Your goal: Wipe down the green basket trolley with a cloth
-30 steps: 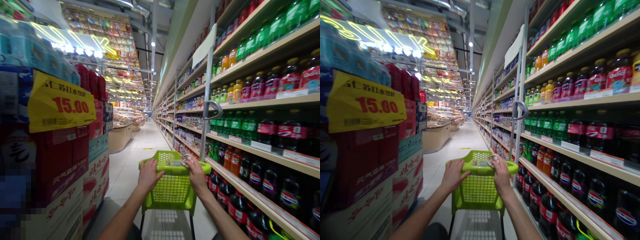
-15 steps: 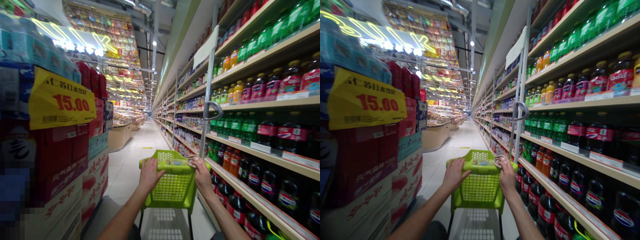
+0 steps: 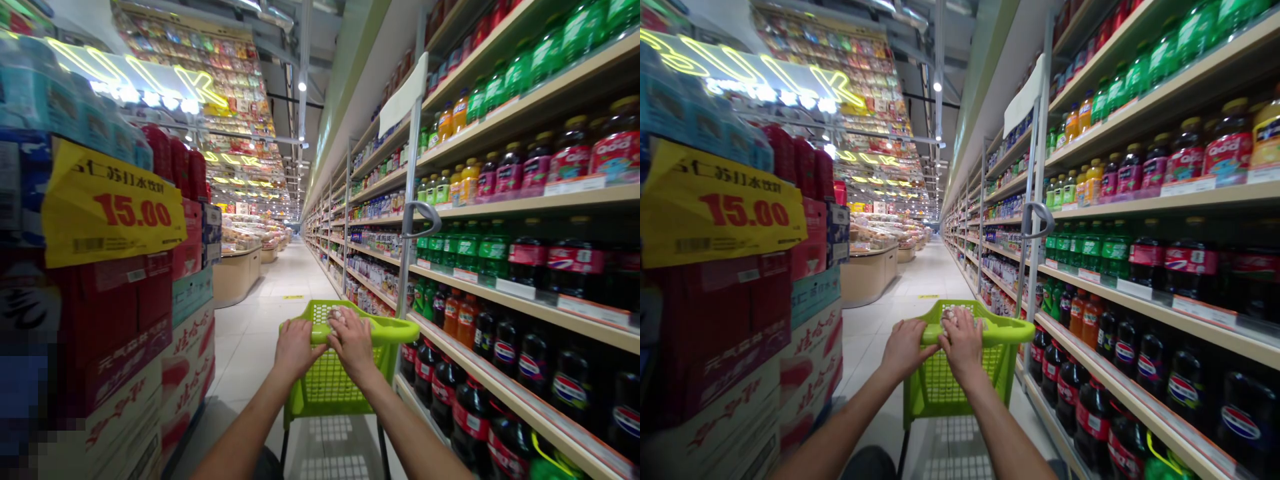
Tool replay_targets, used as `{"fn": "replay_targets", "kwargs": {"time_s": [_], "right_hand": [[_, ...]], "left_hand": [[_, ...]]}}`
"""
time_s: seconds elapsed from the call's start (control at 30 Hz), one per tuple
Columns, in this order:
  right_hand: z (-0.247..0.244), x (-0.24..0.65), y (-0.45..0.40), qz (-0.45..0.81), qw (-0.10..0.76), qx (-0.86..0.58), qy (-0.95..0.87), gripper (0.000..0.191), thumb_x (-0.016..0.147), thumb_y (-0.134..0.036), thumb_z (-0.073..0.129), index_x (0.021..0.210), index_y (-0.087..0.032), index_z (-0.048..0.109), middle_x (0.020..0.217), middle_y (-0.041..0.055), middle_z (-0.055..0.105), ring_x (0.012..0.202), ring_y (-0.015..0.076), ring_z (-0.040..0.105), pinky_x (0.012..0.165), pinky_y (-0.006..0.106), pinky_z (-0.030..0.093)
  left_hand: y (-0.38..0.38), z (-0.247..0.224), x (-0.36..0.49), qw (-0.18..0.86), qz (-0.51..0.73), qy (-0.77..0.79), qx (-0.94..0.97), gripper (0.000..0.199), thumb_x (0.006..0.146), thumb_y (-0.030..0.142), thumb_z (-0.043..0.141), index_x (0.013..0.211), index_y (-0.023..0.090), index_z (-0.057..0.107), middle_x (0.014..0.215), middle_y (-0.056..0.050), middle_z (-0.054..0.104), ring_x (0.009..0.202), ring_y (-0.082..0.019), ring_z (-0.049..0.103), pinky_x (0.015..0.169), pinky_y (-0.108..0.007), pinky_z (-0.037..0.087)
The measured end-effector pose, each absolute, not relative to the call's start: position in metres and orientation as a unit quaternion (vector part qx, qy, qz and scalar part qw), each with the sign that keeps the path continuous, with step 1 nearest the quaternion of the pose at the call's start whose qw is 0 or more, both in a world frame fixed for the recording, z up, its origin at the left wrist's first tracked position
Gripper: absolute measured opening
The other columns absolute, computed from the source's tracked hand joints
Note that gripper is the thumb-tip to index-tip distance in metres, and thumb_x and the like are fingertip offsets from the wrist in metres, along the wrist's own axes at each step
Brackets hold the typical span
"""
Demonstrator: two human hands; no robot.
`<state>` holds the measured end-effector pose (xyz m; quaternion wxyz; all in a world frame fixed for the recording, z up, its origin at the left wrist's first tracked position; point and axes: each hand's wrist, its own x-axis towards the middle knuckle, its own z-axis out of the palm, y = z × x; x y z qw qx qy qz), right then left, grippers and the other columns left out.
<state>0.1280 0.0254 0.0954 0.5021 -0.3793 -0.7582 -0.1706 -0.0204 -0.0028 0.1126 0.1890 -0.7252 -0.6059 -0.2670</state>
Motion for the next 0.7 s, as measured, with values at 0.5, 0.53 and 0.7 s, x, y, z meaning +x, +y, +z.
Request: {"fn": "replay_targets", "kwargs": {"time_s": [0.5,0.53,0.7], "right_hand": [[0.071,0.187,0.027,-0.138,0.551,-0.290,-0.770,0.041,0.082,-0.008,0.035,0.112,-0.022,0.059,0.127,0.0061,0.051,0.122,0.0189,0.041,0.101,0.045,0.036],[0.072,0.179,0.026,-0.140,0.544,-0.274,-0.780,0.044,0.081,-0.007,0.034,0.117,-0.023,0.055,0.128,0.0057,0.050,0.123,0.0184,0.040,0.102,0.044,0.036],[0.069,0.206,0.050,-0.146,0.567,-0.363,-0.725,0.043,0.080,-0.009,0.038,0.114,-0.025,0.058,0.124,0.0070,0.054,0.117,0.0217,0.046,0.096,0.046,0.040]], "left_hand": [[-0.004,0.112,-0.009,0.188,-0.279,-0.620,-0.709,0.041,0.069,0.051,0.058,0.095,0.019,0.057,0.096,-0.006,0.061,0.099,-0.024,0.051,0.097,-0.039,0.028],[-0.003,0.112,-0.008,0.188,-0.275,-0.621,-0.709,0.041,0.070,0.051,0.057,0.095,0.019,0.058,0.095,-0.006,0.061,0.099,-0.024,0.052,0.097,-0.039,0.028],[-0.002,0.112,-0.008,0.192,-0.270,-0.625,-0.706,0.041,0.071,0.053,0.056,0.094,0.019,0.058,0.093,-0.006,0.062,0.096,-0.024,0.052,0.096,-0.039,0.029]]}}
